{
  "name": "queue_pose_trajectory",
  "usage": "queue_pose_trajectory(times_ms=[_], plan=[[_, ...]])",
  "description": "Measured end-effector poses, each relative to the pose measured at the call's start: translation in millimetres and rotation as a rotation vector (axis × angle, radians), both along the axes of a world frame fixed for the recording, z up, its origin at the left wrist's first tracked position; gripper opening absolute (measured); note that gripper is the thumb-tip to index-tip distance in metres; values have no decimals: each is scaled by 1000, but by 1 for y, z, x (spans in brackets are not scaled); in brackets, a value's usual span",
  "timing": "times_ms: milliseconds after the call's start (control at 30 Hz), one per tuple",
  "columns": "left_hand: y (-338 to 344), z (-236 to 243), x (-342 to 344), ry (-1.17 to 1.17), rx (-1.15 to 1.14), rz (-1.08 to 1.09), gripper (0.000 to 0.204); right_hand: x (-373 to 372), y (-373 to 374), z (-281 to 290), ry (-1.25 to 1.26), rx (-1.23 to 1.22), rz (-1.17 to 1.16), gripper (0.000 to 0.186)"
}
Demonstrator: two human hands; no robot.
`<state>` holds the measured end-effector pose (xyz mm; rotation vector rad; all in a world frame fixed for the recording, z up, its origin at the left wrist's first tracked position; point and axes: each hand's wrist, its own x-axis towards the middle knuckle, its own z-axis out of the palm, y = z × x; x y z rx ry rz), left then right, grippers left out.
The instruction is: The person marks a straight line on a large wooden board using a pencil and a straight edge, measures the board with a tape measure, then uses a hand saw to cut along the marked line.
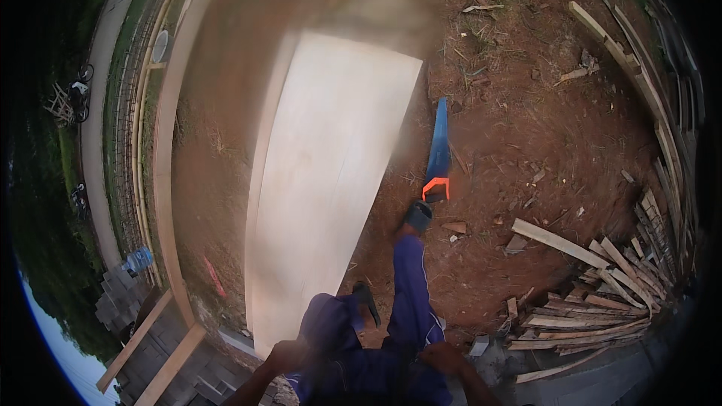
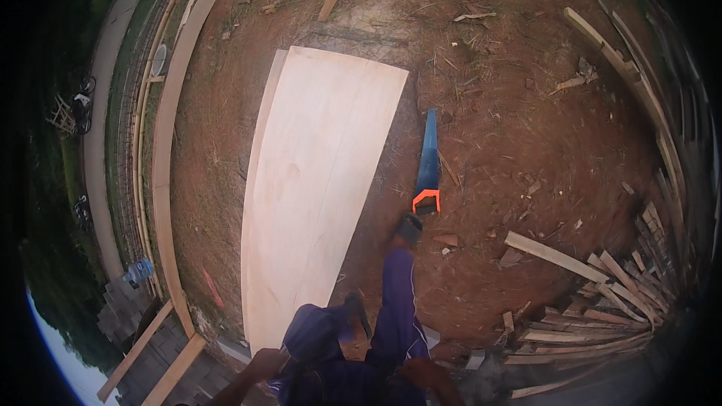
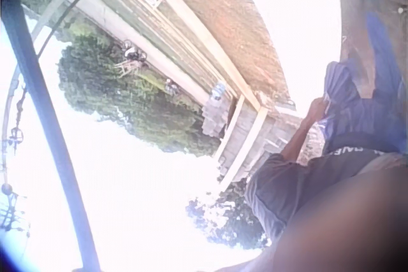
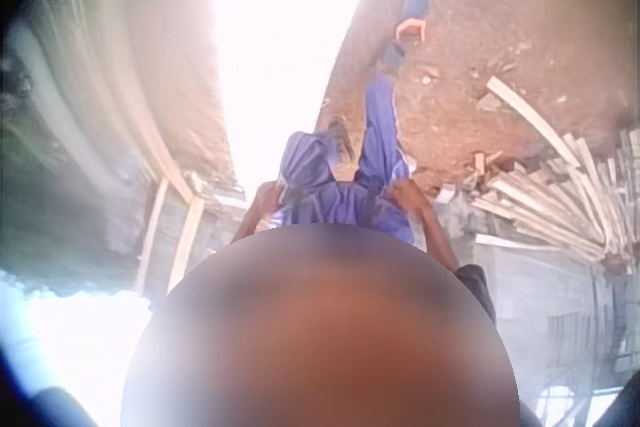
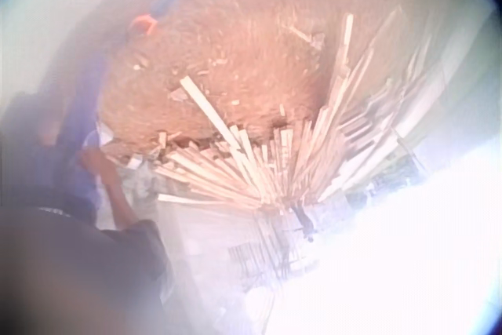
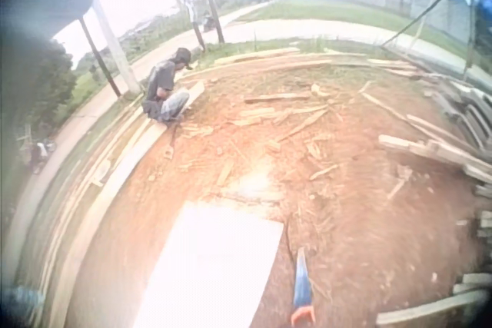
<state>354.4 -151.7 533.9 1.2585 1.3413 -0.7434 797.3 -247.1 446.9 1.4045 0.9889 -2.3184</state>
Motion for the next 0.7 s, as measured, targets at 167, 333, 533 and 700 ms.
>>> queue_pose_trajectory(times_ms=[167, 333, 533, 700], plan=[[71, 16, -10, -121, 192, 76, 25, -7, -65, 20, 264, -181, -332, 27], [159, 26, 40, 57, 271, 648, 37, -46, -77, 40, 499, -70, -306, 26], [270, -51, 18, -36, 595, 537, 37, -60, 52, -11, 603, -260, -317, 37], [422, -187, 22, -235, 695, 271, 32, -62, 117, -338, -350, 510, -565, 30]])
